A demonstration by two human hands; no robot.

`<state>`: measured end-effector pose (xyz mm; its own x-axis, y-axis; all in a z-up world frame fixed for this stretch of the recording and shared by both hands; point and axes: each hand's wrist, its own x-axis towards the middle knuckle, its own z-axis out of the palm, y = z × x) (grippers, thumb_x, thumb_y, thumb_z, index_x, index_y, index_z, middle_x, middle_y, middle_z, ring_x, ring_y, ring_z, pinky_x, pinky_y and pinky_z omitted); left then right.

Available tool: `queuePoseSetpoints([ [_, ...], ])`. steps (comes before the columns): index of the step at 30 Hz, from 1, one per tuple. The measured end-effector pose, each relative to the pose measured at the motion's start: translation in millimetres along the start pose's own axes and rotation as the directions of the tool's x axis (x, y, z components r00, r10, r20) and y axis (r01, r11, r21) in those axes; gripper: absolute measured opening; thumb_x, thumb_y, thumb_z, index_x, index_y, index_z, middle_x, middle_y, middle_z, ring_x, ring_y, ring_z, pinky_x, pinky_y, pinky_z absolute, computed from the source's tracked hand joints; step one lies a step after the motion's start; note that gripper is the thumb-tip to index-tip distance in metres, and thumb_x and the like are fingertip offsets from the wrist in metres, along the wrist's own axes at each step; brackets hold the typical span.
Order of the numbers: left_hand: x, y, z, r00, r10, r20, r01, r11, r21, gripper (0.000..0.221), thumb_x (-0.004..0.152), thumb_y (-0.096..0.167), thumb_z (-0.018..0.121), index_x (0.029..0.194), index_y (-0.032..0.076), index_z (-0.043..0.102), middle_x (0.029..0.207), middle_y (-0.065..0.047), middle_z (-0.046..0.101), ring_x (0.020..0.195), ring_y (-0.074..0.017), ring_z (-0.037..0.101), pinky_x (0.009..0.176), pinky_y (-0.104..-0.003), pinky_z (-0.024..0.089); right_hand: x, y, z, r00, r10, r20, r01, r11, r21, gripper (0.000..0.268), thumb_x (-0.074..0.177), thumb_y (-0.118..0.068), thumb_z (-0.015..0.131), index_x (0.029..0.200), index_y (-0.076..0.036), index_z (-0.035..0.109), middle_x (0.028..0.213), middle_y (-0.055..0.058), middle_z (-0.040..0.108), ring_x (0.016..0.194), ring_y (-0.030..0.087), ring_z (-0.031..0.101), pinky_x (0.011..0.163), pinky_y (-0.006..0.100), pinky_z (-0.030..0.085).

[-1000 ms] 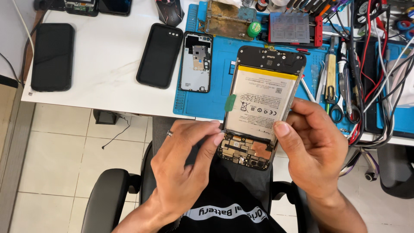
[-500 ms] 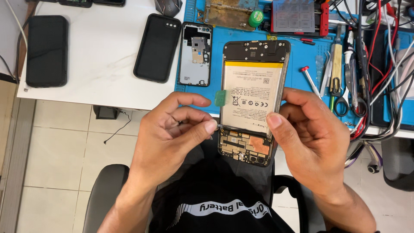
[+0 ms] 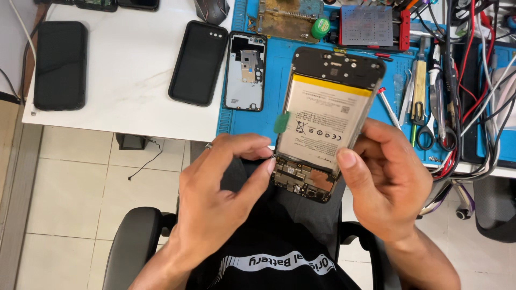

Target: The person works on a disassembled smartphone, peeling adhesive from the battery and applying liquid from a small bottle to the phone's edge. They then use a soldering iron to work on the bottom edge of the device.

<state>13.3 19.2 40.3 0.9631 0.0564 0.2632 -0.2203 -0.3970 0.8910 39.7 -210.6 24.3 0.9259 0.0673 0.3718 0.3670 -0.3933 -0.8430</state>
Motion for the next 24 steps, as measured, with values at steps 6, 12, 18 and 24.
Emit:
queuePoseSetpoints([
  [6, 5, -5, 5, 0.879, 0.475, -0.025, -0.471, 0.877, 0.092, 0.012, 0.103, -0.012, 0.072, 0.113, -0.005, 0.07, 0.107, -0.016, 0.073, 0.097, -0.0322, 0.073, 0.09, -0.038, 0.062, -17, 28, 2, 0.952, -0.281, -0.117, 0.275, 0.959, -0.066, 0.044, 0.103, -0.015, 0.065, 0.128, 0.02, 0.054, 0.096, 0.027, 0.074, 0.071, 0.023, 0.07, 0.065, 0.033, 0.052],
  [12, 5, -3, 7, 0.811, 0.58, -0.07, -0.575, 0.814, 0.078, 0.009, 0.101, -0.015, 0.07, 0.107, -0.01, 0.071, 0.106, -0.023, 0.072, 0.094, -0.0401, 0.077, 0.085, -0.04, 0.071, -29, 38, 4, 0.942, -0.297, -0.159, 0.296, 0.955, -0.028, 0.044, 0.102, -0.012, 0.065, 0.129, 0.02, 0.052, 0.089, 0.024, 0.072, 0.07, 0.023, 0.069, 0.065, 0.033, 0.054],
  [18, -2, -7, 7, 0.781, 0.618, -0.093, -0.614, 0.786, 0.071, 0.013, 0.097, -0.019, 0.074, 0.105, -0.011, 0.07, 0.107, -0.026, 0.075, 0.093, -0.039, 0.082, 0.084, -0.039, 0.077, -33, 40, 3, 0.953, -0.254, -0.167, 0.261, 0.965, 0.02, 0.047, 0.103, -0.013, 0.064, 0.134, 0.021, 0.05, 0.108, 0.031, 0.075, 0.09, 0.032, 0.079, 0.078, 0.039, 0.066],
  [24, -1, 1, 5, 0.721, 0.689, -0.075, -0.67, 0.72, 0.177, 0.009, 0.098, -0.016, 0.071, 0.096, -0.007, 0.069, 0.101, -0.023, 0.076, 0.092, -0.0323, 0.081, 0.081, -0.04, 0.078, -34, 41, 4, 0.942, -0.278, -0.187, 0.284, 0.959, 0.003, 0.042, 0.103, -0.011, 0.065, 0.131, 0.018, 0.053, 0.102, 0.026, 0.076, 0.084, 0.026, 0.077, 0.076, 0.033, 0.063],
])
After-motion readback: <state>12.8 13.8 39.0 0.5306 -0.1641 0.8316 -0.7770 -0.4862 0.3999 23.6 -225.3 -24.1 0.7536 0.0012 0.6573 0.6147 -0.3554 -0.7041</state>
